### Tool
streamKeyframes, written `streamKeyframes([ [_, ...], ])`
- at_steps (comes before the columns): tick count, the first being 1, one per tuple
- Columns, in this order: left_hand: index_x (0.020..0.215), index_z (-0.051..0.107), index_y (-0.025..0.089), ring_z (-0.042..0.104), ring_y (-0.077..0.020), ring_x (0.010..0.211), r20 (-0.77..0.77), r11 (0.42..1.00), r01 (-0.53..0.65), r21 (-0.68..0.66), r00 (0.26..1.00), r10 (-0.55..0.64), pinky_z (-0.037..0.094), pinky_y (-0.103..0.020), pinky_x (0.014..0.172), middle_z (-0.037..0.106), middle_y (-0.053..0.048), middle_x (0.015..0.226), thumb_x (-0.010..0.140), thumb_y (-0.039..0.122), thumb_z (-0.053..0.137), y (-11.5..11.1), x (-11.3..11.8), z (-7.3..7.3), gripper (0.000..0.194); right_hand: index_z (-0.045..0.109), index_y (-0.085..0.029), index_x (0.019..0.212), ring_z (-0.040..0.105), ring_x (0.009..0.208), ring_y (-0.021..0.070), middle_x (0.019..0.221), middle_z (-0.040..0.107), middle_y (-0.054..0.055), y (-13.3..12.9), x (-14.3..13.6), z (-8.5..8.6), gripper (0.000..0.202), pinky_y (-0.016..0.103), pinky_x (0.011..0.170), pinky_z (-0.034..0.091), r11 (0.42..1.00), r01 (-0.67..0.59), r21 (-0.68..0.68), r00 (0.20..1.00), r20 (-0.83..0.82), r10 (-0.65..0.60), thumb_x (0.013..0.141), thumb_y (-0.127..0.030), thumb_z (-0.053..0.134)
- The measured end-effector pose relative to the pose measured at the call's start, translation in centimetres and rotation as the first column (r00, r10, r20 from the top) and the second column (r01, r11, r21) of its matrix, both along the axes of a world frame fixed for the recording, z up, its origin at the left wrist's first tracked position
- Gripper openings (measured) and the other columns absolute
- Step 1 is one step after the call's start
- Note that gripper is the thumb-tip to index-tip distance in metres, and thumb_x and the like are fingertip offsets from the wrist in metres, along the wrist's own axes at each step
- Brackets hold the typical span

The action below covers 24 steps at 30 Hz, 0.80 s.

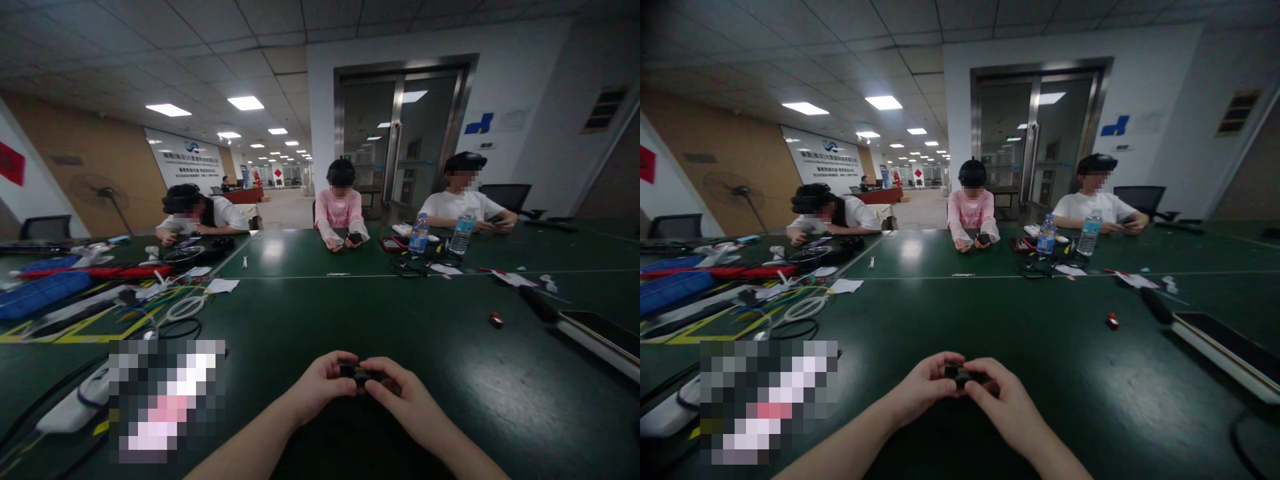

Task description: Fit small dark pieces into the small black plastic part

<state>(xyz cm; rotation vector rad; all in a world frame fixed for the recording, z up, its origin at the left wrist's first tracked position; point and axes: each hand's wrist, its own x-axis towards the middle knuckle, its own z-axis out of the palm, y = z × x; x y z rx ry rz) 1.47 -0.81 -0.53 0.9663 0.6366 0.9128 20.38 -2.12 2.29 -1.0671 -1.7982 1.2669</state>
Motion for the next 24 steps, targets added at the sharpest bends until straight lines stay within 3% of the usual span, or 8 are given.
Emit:
streamKeyframes([
  [6, 0.107, 0.052, 0.016, 0.063, -0.0153, 0.079, 0.025, 1.0, -0.004, 0.009, 1.0, 0.003, 0.044, -0.03, 0.077, 0.065, -0.004, 0.09, 0.058, 0.014, 0.081, -0.02, -0.14, -0.15, 0.056, 0.061, -0.026, 0.104, 0.061, 0.089, 0.0199, 0.106, 0.062, 0.003, 0.04, 0.03, -0.35, 0.024, 0.033, 0.079, 0.049, 1.0, 0.009, 0.004, 1.0, 0.014, -0.009, 0.081, -0.031, 0.056],
  [14, 0.099, 0.057, 0.016, 0.06, -0.0155, 0.083, -0.053, 0.999, -0.021, 0.025, 0.998, 0.023, 0.043, -0.029, 0.077, 0.064, -0.003, 0.091, 0.06, 0.015, 0.079, 0.01, -0.28, -0.26, 0.045, 0.062, -0.026, 0.105, 0.06, 0.088, 0.0203, 0.11, 0.06, 0.004, -0.11, -0.05, -0.22, 0.026, 0.033, 0.077, 0.049, 0.999, 0.022, 0.047, 0.999, 0.043, -0.024, 0.08, -0.033, 0.057],
  [24, 0.106, 0.058, 0.016, 0.06, -0.0156, 0.084, -0.052, 0.999, 0.018, 0.028, 0.998, -0.016, 0.042, -0.029, 0.078, 0.063, -0.004, 0.095, 0.058, 0.011, 0.08, -0.29, -0.37, 0.46, 0.053, 0.065, -0.025, 0.098, 0.059, 0.095, 0.0208, 0.11, 0.058, 0.004, -0.03, -0.12, -0.32, 0.02, 0.033, 0.082, 0.049, 0.998, 0.028, 0.055, 1.0, -0.003, -0.028, 0.081, -0.03, 0.057],
])
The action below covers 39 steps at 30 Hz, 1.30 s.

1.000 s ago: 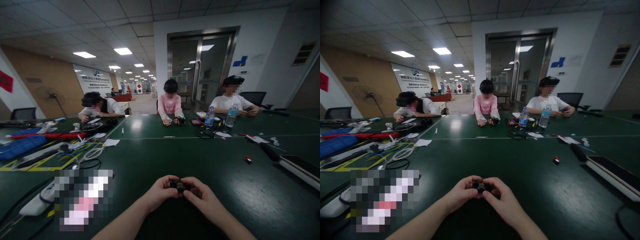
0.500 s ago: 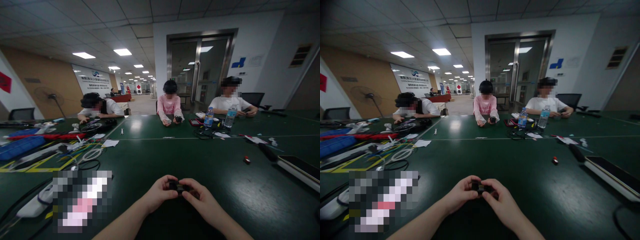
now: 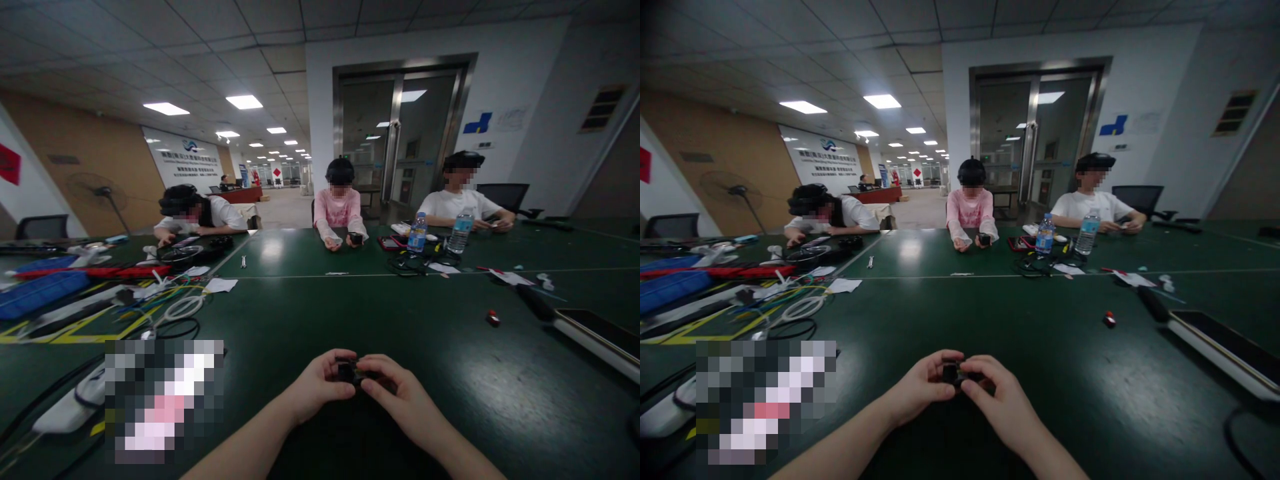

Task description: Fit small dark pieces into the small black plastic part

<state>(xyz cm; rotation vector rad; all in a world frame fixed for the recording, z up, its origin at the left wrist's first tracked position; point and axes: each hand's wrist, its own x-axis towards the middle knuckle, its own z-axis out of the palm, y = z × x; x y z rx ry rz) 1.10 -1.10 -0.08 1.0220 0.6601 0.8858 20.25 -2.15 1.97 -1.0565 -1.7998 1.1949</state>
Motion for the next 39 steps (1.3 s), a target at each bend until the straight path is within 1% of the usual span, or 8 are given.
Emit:
streamKeyframes([
  [4, 0.102, 0.06, 0.017, 0.06, -0.0155, 0.084, -0.033, 0.999, -0.023, 0.028, 0.999, 0.024, 0.043, -0.029, 0.076, 0.063, -0.004, 0.095, 0.06, 0.013, 0.079, 0.06, 0.0, -0.19, 0.047, 0.064, -0.025, 0.101, 0.059, 0.094, 0.0212, 0.112, 0.058, 0.004, -0.01, 0.02, 0.01, 0.022, 0.035, 0.082, 0.049, 1.0, 0.004, -0.006, 1.0, 0.025, -0.004, 0.08, -0.029, 0.057],
  [9, 0.099, 0.06, 0.016, 0.06, -0.0167, 0.085, 0.024, 0.999, -0.035, 0.041, 0.999, 0.034, 0.042, -0.029, 0.078, 0.064, -0.005, 0.095, 0.059, 0.017, 0.081, 0.13, 0.04, -0.48, 0.045, 0.057, -0.026, 0.111, 0.059, 0.094, 0.0216, 0.108, 0.062, 0.004, -0.12, -0.01, 0.07, 0.034, 0.036, 0.083, 0.049, 1.0, 0.018, -0.021, 0.999, 0.05, -0.017, 0.078, -0.026, 0.06],
  [16, 0.098, 0.06, 0.014, 0.06, -0.0171, 0.084, 0.024, 0.999, -0.049, 0.011, 0.999, 0.048, 0.043, -0.032, 0.079, 0.064, -0.005, 0.093, 0.06, 0.02, 0.081, 0.1, 0.21, -0.5, 0.044, 0.062, -0.025, 0.104, 0.059, 0.096, 0.0218, 0.11, 0.06, 0.004, -0.1, 0.06, 0.14, 0.026, 0.034, 0.081, 0.05, 1.0, -0.001, 0.006, 1.0, 0.021, 0.001, 0.079, -0.027, 0.059],
  [21, 0.099, 0.059, 0.014, 0.061, -0.0186, 0.088, 0.069, 1.0, -0.016, 0.024, 0.998, 0.014, 0.044, -0.035, 0.084, 0.064, -0.006, 0.095, 0.065, 0.02, 0.078, 0.15, 0.25, -0.64, 0.039, 0.061, -0.026, 0.106, 0.06, 0.094, 0.0217, 0.11, 0.06, 0.004, -0.17, 0.08, 0.24, 0.028, 0.034, 0.08, 0.05, 1.0, 0.007, 0.02, 1.0, 0.023, -0.007, 0.079, -0.028, 0.059],
  [25, 0.097, 0.059, 0.014, 0.062, -0.0193, 0.087, 0.078, 1.0, -0.024, 0.014, 0.997, 0.023, 0.044, -0.035, 0.084, 0.064, -0.007, 0.094, 0.064, 0.021, 0.08, 0.05, 0.33, -0.41, 0.039, 0.059, -0.026, 0.109, 0.059, 0.094, 0.0222, 0.108, 0.061, 0.004, -0.19, 0.03, 0.31, 0.031, 0.036, 0.08, 0.05, 0.999, 0.028, 0.015, 0.999, 0.045, -0.029, 0.078, -0.027, 0.06],
  [31, 0.095, 0.06, 0.013, 0.063, -0.0181, 0.084, 0.088, 1.0, -0.026, -0.005, 0.996, 0.027, 0.045, -0.035, 0.083, 0.065, -0.006, 0.091, 0.063, 0.02, 0.08, -0.1, 0.42, -0.03, 0.039, 0.061, -0.026, 0.105, 0.058, 0.096, 0.0215, 0.111, 0.059, 0.004, -0.18, 0.07, 0.43, 0.027, 0.034, 0.081, 0.049, 0.999, 0.011, 0.038, 1.0, 0.028, -0.012, 0.079, -0.024, 0.058],
  [39, 0.097, 0.059, 0.014, 0.063, -0.0175, 0.084, 0.088, 1.0, -0.029, 0.002, 0.996, 0.029, 0.046, -0.033, 0.083, 0.065, -0.005, 0.092, 0.063, 0.02, 0.08, 0.18, 0.46, -0.68, 0.04, 0.06, -0.026, 0.106, 0.058, 0.097, 0.0218, 0.109, 0.06, 0.004, -0.2, 0.09, 0.47, 0.028, 0.036, 0.083, 0.049, 0.999, 0.022, 0.04, 0.999, 0.042, -0.024, 0.078, -0.025, 0.058],
])
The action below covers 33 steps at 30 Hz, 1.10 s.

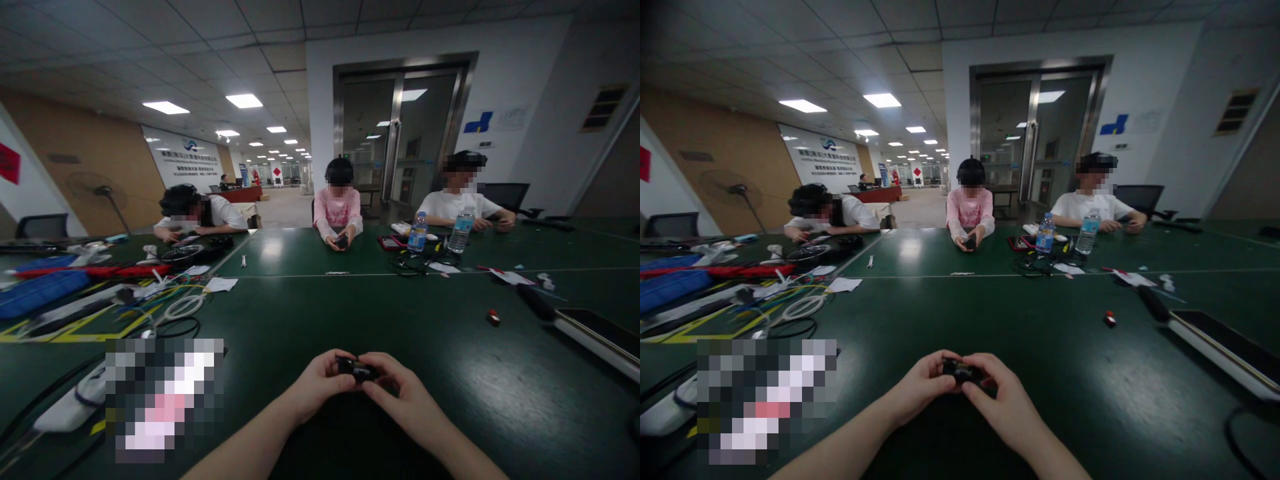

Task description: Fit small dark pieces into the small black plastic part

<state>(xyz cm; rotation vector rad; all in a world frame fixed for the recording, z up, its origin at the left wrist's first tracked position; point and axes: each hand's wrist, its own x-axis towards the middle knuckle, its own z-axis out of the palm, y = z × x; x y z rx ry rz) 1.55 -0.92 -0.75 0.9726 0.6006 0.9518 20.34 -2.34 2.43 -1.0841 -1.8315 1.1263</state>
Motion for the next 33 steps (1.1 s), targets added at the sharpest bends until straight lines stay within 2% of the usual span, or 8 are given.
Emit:
streamKeyframes([
  [14, 0.098, 0.058, 0.013, 0.063, -0.0199, 0.089, -0.006, 1.0, 0.024, 0.018, 1.0, -0.024, 0.044, -0.039, 0.089, 0.065, -0.007, 0.096, 0.067, 0.018, 0.078, -0.11, -0.22, 0.06, 0.038, 0.062, -0.026, 0.104, 0.059, 0.094, 0.0208, 0.112, 0.057, 0.004, 0.09, 0.01, -0.07, 0.025, 0.034, 0.081, 0.049, 0.999, 0.0, -0.032, 1.0, -0.02, -0.001, 0.08, -0.025, 0.057],
  [19, 0.099, 0.058, 0.014, 0.063, -0.0193, 0.089, -0.033, 0.999, 0.028, 0.026, 0.999, -0.027, 0.042, -0.041, 0.091, 0.065, -0.007, 0.096, 0.067, 0.018, 0.077, -0.19, -0.24, 0.22, 0.038, 0.06, -0.026, 0.107, 0.059, 0.092, 0.0206, 0.106, 0.06, 0.003, 0.07, -0.05, -0.1, 0.025, 0.035, 0.08, 0.048, 0.999, 0.004, -0.05, 1.0, -0.016, -0.005, 0.082, -0.029, 0.055],
  [23, 0.099, 0.058, 0.015, 0.062, -0.0188, 0.089, -0.073, 0.999, 0.03, 0.033, 0.997, -0.028, 0.043, -0.038, 0.088, 0.065, -0.006, 0.095, 0.066, 0.018, 0.078, -0.23, -0.24, 0.4, 0.039, 0.063, -0.024, 0.1, 0.059, 0.087, 0.0202, 0.103, 0.061, 0.004, 0.09, -0.21, -0.29, 0.022, 0.032, 0.075, 0.048, 0.999, 0.002, -0.051, 1.0, -0.014, -0.003, 0.081, -0.031, 0.056],
  [29, 0.098, 0.058, 0.015, 0.061, -0.0135, 0.079, -0.1, 0.999, -0.026, 0.031, 0.995, 0.029, 0.044, -0.027, 0.075, 0.065, -0.003, 0.09, 0.061, 0.018, 0.08, -0.07, -0.09, 0.01, 0.043, 0.065, -0.023, 0.096, 0.059, 0.084, 0.0196, 0.102, 0.061, 0.004, 0.24, -0.34, -0.51, 0.021, 0.031, 0.073, 0.048, 0.999, 0.009, -0.049, 1.0, -0.017, -0.009, 0.079, -0.031, 0.057],
  [33, 0.101, 0.056, 0.016, 0.061, -0.0151, 0.084, -0.064, 0.999, -0.005, 0.033, 0.998, 0.007, 0.044, -0.029, 0.079, 0.064, -0.003, 0.093, 0.064, 0.018, 0.079, -0.01, -0.14, -0.26, 0.044, 0.064, -0.023, 0.098, 0.06, 0.085, 0.0204, 0.101, 0.063, 0.004, 0.26, -0.32, -0.69, 0.023, 0.031, 0.073, 0.048, 0.998, 0.015, -0.059, 1.0, -0.02, -0.017, 0.077, -0.031, 0.059],
])
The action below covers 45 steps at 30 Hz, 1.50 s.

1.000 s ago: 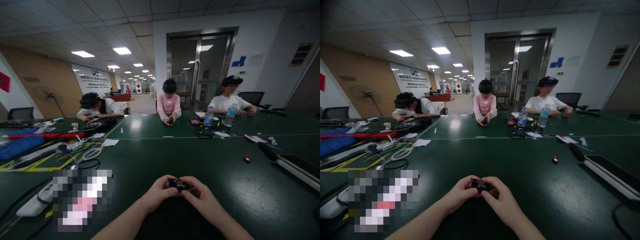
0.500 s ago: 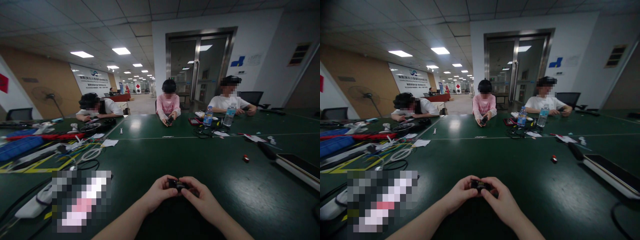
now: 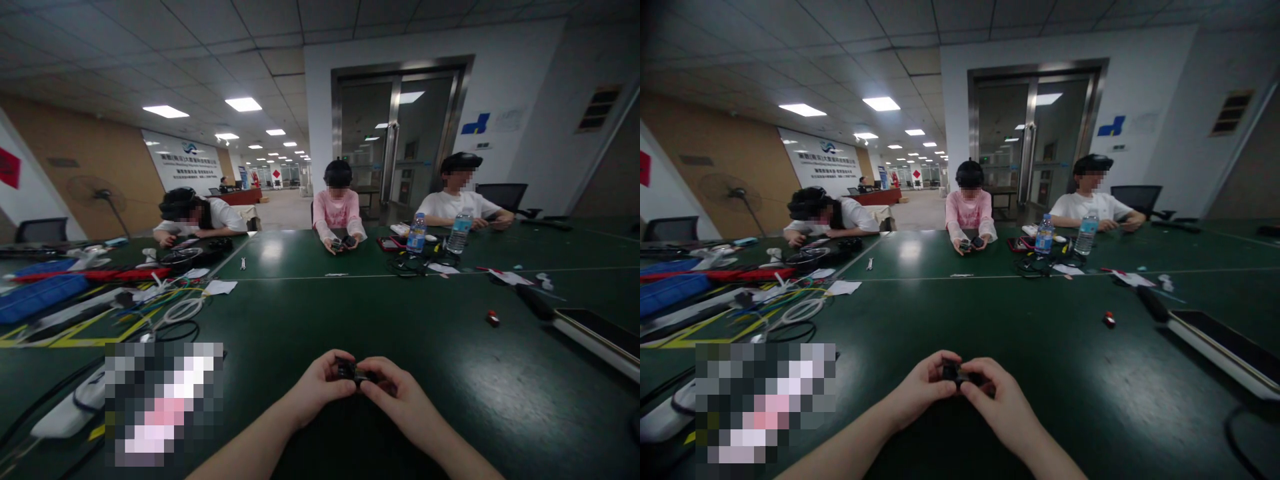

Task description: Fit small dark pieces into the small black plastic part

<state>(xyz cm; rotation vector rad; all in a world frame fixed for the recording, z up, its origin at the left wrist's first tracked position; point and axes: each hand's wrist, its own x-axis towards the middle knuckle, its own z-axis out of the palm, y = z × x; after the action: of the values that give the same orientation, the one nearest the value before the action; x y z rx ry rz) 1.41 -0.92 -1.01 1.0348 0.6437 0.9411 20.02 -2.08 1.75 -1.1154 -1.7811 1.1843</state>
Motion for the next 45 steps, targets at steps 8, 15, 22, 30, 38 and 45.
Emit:
streamKeyframes([
  [8, 0.103, 0.053, 0.017, 0.061, -0.0152, 0.085, -0.009, 1.0, 0.004, 0.002, 1.0, -0.004, 0.044, -0.03, 0.078, 0.064, -0.003, 0.092, 0.066, 0.016, 0.077, -0.05, -0.21, 0.13, 0.044, 0.064, -0.024, 0.097, 0.06, 0.084, 0.0198, 0.103, 0.063, 0.004, -0.03, -0.09, 0.12, 0.022, 0.031, 0.073, 0.049, 1.0, 0.008, 0.01, 1.0, -0.005, -0.008, 0.077, -0.031, 0.059],
  [15, 0.103, 0.053, 0.017, 0.062, -0.0171, 0.087, 0.014, 1.0, 0.006, -0.021, 1.0, -0.005, 0.044, -0.034, 0.083, 0.065, -0.005, 0.095, 0.065, 0.016, 0.076, -0.05, -0.15, 0.08, 0.044, 0.064, -0.025, 0.098, 0.06, 0.087, 0.0194, 0.107, 0.06, 0.003, 0.12, 0.02, -0.12, 0.021, 0.031, 0.075, 0.049, 1.0, 0.009, 0.024, 1.0, 0.014, -0.009, 0.079, -0.028, 0.057],
  [22, 0.104, 0.054, 0.016, 0.063, -0.0174, 0.085, 0.034, 1.0, 0.006, -0.021, 0.999, -0.005, 0.044, -0.033, 0.082, 0.065, -0.006, 0.095, 0.066, 0.016, 0.075, 0.11, -0.19, -0.01, 0.044, 0.063, -0.025, 0.102, 0.06, 0.088, 0.0199, 0.111, 0.059, 0.004, 0.03, 0.06, 0.02, 0.026, 0.032, 0.075, 0.05, 1.0, 0.009, 0.026, 1.0, 0.026, -0.01, 0.077, -0.025, 0.058],
  [30, 0.102, 0.055, 0.016, 0.063, -0.0165, 0.084, 0.067, 0.999, -0.012, -0.032, 0.998, 0.014, 0.044, -0.032, 0.081, 0.066, -0.006, 0.094, 0.064, 0.015, 0.077, 0.0, 0.04, 0.11, 0.044, 0.061, -0.025, 0.103, 0.059, 0.091, 0.0204, 0.109, 0.06, 0.004, -0.1, -0.05, 0.2, 0.026, 0.033, 0.079, 0.049, 1.0, 0.017, 0.025, 0.999, 0.03, -0.018, 0.078, -0.027, 0.057],
  [38, 0.101, 0.055, 0.015, 0.063, -0.0144, 0.082, 0.031, 0.999, -0.018, -0.033, 0.999, 0.019, 0.043, -0.027, 0.077, 0.067, -0.004, 0.092, 0.063, 0.014, 0.077, -0.22, 0.03, 0.77, 0.044, 0.063, -0.025, 0.101, 0.06, 0.089, 0.0194, 0.111, 0.058, 0.004, -0.1, 0.11, -0.29, 0.023, 0.032, 0.078, 0.049, 1.0, 0.022, 0.015, 1.0, 0.018, -0.023, 0.08, -0.03, 0.057],
  [45, 0.107, 0.051, 0.017, 0.061, -0.014, 0.082, -0.015, 1.0, 0.01, -0.021, 1.0, -0.011, 0.042, -0.026, 0.074, 0.064, -0.004, 0.093, 0.064, 0.011, 0.075, -0.17, -0.27, 0.57, 0.049, 0.064, -0.026, 0.101, 0.06, 0.088, 0.0193, 0.112, 0.058, 0.003, 0.06, 0.03, -0.19, 0.022, 0.031, 0.076, 0.05, 0.999, 0.024, 0.022, 0.999, 0.036, -0.024, 0.08, -0.03, 0.056],
])
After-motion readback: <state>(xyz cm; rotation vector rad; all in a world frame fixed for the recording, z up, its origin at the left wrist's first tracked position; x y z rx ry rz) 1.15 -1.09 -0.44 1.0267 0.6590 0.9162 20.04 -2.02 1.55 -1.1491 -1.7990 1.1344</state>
